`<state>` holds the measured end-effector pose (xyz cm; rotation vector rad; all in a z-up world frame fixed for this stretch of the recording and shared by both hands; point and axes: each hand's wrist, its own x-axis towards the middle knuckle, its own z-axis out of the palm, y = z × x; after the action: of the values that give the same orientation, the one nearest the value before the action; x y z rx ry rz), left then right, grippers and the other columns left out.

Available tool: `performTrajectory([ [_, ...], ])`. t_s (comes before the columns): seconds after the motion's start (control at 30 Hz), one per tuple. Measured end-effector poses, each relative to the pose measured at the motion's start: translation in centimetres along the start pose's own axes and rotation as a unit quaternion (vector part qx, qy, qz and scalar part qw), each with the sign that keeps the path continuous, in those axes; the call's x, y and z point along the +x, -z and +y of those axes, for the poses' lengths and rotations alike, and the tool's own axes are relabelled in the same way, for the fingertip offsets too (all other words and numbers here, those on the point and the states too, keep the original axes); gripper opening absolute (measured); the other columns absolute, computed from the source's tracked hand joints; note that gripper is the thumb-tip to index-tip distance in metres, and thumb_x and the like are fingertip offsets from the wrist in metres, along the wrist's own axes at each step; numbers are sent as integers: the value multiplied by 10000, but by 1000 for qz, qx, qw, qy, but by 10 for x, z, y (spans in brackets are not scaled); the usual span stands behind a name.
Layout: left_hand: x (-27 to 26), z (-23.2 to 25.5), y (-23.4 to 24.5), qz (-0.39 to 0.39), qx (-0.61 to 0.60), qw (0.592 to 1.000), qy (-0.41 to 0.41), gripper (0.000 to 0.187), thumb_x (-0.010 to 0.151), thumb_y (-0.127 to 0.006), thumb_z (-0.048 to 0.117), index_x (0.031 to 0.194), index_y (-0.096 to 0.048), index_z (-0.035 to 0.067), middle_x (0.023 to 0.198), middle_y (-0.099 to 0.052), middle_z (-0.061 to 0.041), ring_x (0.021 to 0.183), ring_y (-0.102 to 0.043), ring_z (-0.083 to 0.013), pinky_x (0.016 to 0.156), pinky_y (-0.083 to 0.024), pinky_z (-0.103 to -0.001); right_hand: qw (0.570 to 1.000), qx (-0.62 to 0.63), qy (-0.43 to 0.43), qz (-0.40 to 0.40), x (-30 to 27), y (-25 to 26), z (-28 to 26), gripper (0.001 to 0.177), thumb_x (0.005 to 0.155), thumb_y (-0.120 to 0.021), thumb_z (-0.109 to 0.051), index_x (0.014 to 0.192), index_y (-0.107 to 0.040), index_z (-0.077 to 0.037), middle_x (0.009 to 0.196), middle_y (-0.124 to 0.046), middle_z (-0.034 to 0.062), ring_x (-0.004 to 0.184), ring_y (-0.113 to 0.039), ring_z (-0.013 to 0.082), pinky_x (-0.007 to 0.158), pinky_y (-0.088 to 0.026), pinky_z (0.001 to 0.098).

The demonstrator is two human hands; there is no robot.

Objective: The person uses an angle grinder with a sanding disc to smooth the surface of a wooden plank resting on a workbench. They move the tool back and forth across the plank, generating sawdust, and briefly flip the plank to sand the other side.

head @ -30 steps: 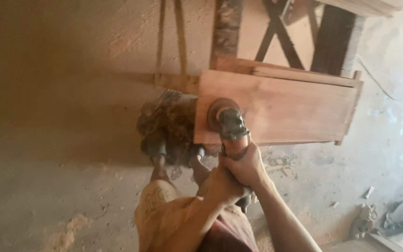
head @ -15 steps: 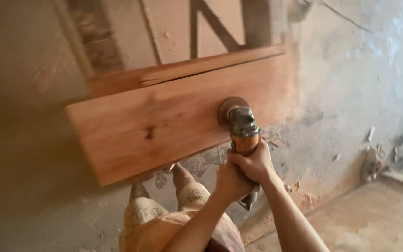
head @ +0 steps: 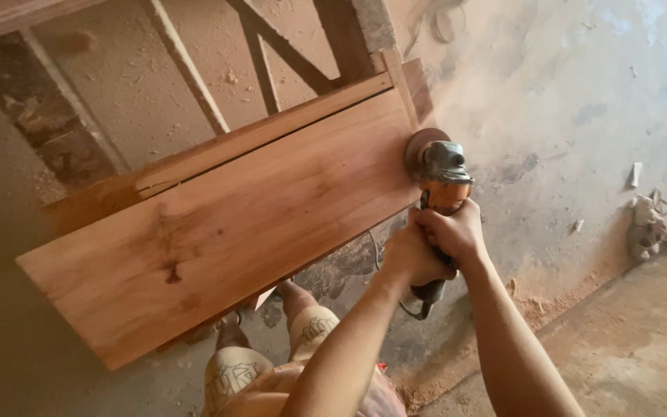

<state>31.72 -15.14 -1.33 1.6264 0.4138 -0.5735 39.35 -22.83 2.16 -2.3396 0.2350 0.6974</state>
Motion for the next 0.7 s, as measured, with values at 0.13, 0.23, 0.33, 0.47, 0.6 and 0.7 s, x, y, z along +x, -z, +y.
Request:
performTrajectory([
  [0.13,-22,-15,17,-33,14,999,23,1063,448,-921,391,1305,-414,19,983,-753,-145,906,-745,-327,832,-621,-389,1000,25,-11,11,-23,-19,2,222,748,-818,-119,856,-666,2,738,-679,56,586,-622,129,537,-534,309],
  [0.23,-55,-37,27,-3,-2,1000,20,897,525,-885,419,1252,-520,40,959,-772,-138,884,-760,-317,835,-622,-388,998,-42,-25,-30,-49,-43,-7,318,725,-813,-138,973,-647,-30,814,-709,85,627,-683,161,599,-606,319],
  [0.33,-105,-72,30,59,-49,997,5,754,584,-855,400,1216,-609,72,940,-778,-130,863,-767,-308,822,-620,-399,992,-96,34,-78,-88,-82,-14,433,677,-835,-159,1048,-656,-26,904,-747,112,746,-726,190,715,-626,337],
  [0.47,-171,-115,41,195,-157,968,-28,846,524,-884,369,1236,-570,36,961,-766,-133,878,-757,-312,784,-612,-413,983,-79,121,-109,-149,-133,-27,577,652,-845,-198,1144,-612,-8,976,-744,124,896,-730,233,825,-587,373],
  [0.6,-220,-150,68,205,-177,962,10,811,528,-914,365,1221,-625,56,980,-777,-136,909,-766,-297,805,-615,-404,975,-102,134,-145,-196,-181,-50,570,671,-837,-209,1158,-614,-15,999,-751,142,929,-739,248,843,-581,370],
  [0.7,-256,-177,86,229,-228,946,22,782,550,-912,346,1214,-626,46,994,-777,-129,915,-779,-270,809,-628,-385,968,-134,135,-163,-228,-217,-63,584,657,-841,-200,1163,-613,-19,1013,-754,155,939,-745,256,841,-583,384],
])
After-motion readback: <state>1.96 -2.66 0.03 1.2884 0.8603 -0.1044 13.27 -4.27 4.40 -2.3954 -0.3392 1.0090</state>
